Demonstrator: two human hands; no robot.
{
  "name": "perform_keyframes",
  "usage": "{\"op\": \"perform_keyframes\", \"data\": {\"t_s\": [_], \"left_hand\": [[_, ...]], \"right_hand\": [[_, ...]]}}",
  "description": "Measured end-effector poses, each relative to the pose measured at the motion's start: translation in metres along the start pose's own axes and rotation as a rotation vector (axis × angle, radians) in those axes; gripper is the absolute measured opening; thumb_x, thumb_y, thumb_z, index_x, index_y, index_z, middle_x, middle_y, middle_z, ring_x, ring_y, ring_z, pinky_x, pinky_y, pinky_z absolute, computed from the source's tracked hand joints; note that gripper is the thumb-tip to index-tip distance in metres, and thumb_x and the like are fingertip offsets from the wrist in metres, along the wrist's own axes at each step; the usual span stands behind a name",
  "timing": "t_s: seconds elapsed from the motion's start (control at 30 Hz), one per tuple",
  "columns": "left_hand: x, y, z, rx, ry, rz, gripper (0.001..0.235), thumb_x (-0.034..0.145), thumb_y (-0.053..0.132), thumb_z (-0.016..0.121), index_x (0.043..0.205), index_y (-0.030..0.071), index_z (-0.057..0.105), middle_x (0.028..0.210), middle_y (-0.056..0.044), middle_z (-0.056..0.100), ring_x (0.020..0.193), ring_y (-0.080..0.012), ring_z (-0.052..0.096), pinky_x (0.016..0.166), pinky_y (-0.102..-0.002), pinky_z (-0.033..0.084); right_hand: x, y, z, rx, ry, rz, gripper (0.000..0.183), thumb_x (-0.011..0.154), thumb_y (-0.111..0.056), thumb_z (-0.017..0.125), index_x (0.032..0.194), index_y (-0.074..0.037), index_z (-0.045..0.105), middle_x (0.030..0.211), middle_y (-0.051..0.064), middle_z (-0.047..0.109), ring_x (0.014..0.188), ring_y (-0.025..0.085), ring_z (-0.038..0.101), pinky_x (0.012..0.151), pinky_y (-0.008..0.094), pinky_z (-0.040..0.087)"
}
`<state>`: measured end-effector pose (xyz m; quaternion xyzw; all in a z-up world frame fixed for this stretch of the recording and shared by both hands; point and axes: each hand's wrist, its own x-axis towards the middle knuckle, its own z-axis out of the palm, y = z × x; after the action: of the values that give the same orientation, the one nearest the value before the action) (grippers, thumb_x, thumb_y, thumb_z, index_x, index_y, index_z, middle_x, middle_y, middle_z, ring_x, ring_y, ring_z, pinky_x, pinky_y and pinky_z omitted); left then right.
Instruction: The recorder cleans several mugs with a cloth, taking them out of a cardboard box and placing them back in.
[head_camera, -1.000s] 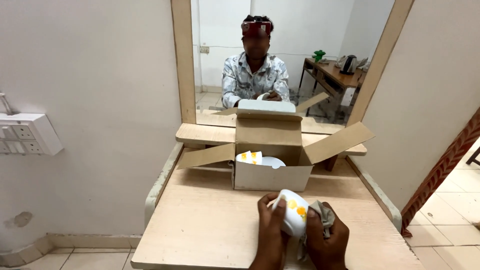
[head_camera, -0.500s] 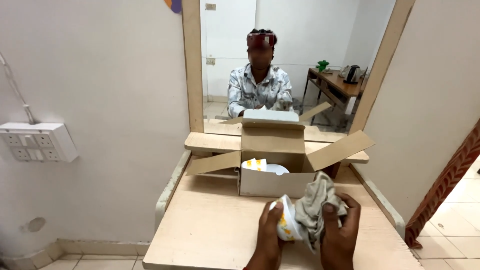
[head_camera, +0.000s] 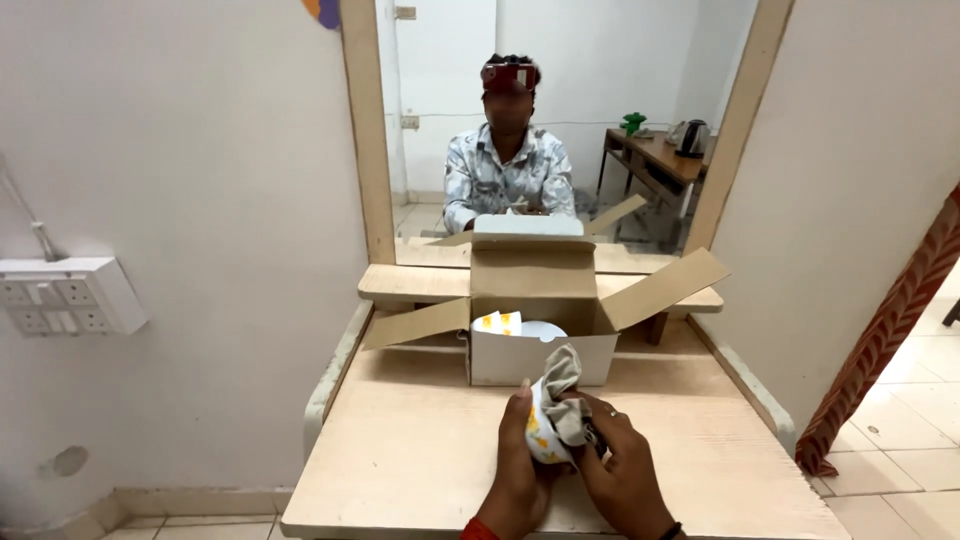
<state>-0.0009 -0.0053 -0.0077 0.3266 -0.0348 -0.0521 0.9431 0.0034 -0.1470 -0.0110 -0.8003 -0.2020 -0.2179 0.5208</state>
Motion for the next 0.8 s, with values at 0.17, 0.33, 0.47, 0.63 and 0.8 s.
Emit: {"op": "perform_keyframes", "data": {"t_s": [0.17,0.33,0.47,0.63,0.8], "left_hand": [[-0.007,0.004,0.008,0.13,0.024,0.098,0.04,0.096,0.043,0.058,0.123,0.013,0.059,0.099,-0.004,0.069,0.086,-0.0175,0.068,0.068,-0.035,0.055],[-0.008,0.0,0.008,0.169,-0.052,0.13,0.039,0.097,0.037,0.061,0.125,0.009,0.058,0.108,-0.006,0.069,0.095,-0.0142,0.07,0.082,-0.031,0.059],[-0.013,0.009,0.019,0.231,0.019,0.051,0.038,0.093,0.038,0.059,0.12,0.012,0.057,0.101,-0.007,0.069,0.088,-0.0173,0.069,0.074,-0.036,0.057],[-0.017,0.008,0.018,0.222,-0.046,0.144,0.039,0.096,0.038,0.06,0.122,0.01,0.058,0.105,-0.006,0.068,0.093,-0.0141,0.068,0.082,-0.031,0.057],[-0.008,-0.002,0.009,0.263,-0.045,0.182,0.036,0.098,0.038,0.058,0.114,0.007,0.061,0.098,-0.005,0.067,0.088,-0.0127,0.065,0.079,-0.029,0.053]], "right_hand": [[0.007,-0.007,-0.002,-0.12,0.031,0.118,0.056,0.073,0.0,0.069,0.128,-0.008,0.069,0.096,0.012,0.078,0.079,0.019,0.071,0.065,0.03,0.058],[0.011,0.0,-0.003,0.048,-0.012,0.392,0.056,0.077,0.0,0.065,0.132,-0.007,0.067,0.086,0.015,0.079,0.065,0.021,0.072,0.057,0.034,0.059],[0.013,0.004,-0.003,0.046,-0.006,0.324,0.056,0.073,0.001,0.064,0.129,-0.006,0.067,0.091,0.01,0.081,0.074,0.016,0.076,0.059,0.032,0.062],[0.007,0.002,-0.003,0.044,-0.001,0.24,0.052,0.075,-0.001,0.065,0.127,-0.002,0.07,0.09,0.016,0.081,0.076,0.018,0.073,0.062,0.03,0.061],[0.01,0.02,-0.008,0.147,-0.046,0.238,0.05,0.075,-0.004,0.068,0.124,0.0,0.071,0.096,0.012,0.082,0.084,0.016,0.076,0.072,0.031,0.062]]}}
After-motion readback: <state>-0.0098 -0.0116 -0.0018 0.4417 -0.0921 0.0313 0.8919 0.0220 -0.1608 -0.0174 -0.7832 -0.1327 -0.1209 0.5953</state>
